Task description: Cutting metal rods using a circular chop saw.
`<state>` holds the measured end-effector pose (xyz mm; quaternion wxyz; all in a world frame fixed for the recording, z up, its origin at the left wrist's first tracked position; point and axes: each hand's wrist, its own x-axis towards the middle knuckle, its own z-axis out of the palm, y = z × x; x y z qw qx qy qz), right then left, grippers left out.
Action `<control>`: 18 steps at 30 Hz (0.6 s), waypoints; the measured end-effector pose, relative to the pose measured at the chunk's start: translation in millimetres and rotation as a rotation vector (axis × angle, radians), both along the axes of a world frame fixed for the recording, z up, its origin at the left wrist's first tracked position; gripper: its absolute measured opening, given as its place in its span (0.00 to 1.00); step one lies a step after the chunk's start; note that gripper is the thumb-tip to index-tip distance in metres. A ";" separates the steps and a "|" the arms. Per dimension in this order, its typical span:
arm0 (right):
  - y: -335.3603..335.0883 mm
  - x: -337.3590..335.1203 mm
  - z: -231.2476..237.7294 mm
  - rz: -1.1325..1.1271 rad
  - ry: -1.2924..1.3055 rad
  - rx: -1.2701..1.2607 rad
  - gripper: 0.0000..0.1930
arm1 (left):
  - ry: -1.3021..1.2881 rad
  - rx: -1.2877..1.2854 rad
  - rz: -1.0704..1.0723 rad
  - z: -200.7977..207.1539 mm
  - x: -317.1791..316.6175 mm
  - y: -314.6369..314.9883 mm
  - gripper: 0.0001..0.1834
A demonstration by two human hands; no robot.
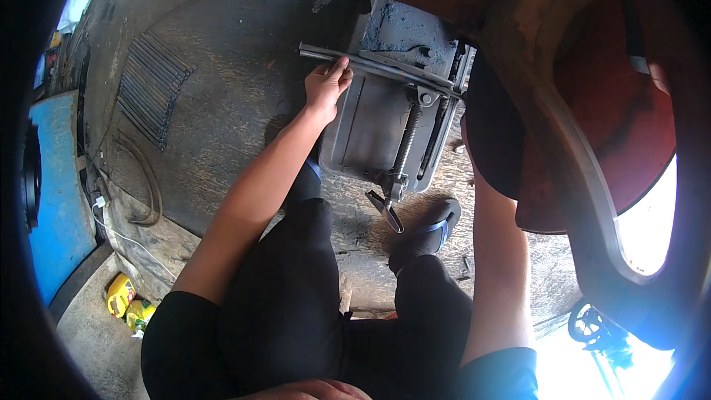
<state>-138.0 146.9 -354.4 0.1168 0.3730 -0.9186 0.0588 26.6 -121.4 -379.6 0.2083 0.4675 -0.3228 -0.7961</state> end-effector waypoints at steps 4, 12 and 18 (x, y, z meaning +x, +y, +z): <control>-2.7 -1.1 0.8 0.004 0.011 0.019 0.11 | 0.008 0.013 0.008 1.3 1.6 -2.7 0.09; -6.2 0.1 -2.0 0.001 0.033 0.065 0.11 | 0.028 0.036 0.038 5.3 0.5 -0.1 0.09; -17.1 4.3 9.8 0.021 0.009 0.062 0.10 | -0.010 0.005 0.056 5.1 2.4 -2.3 0.09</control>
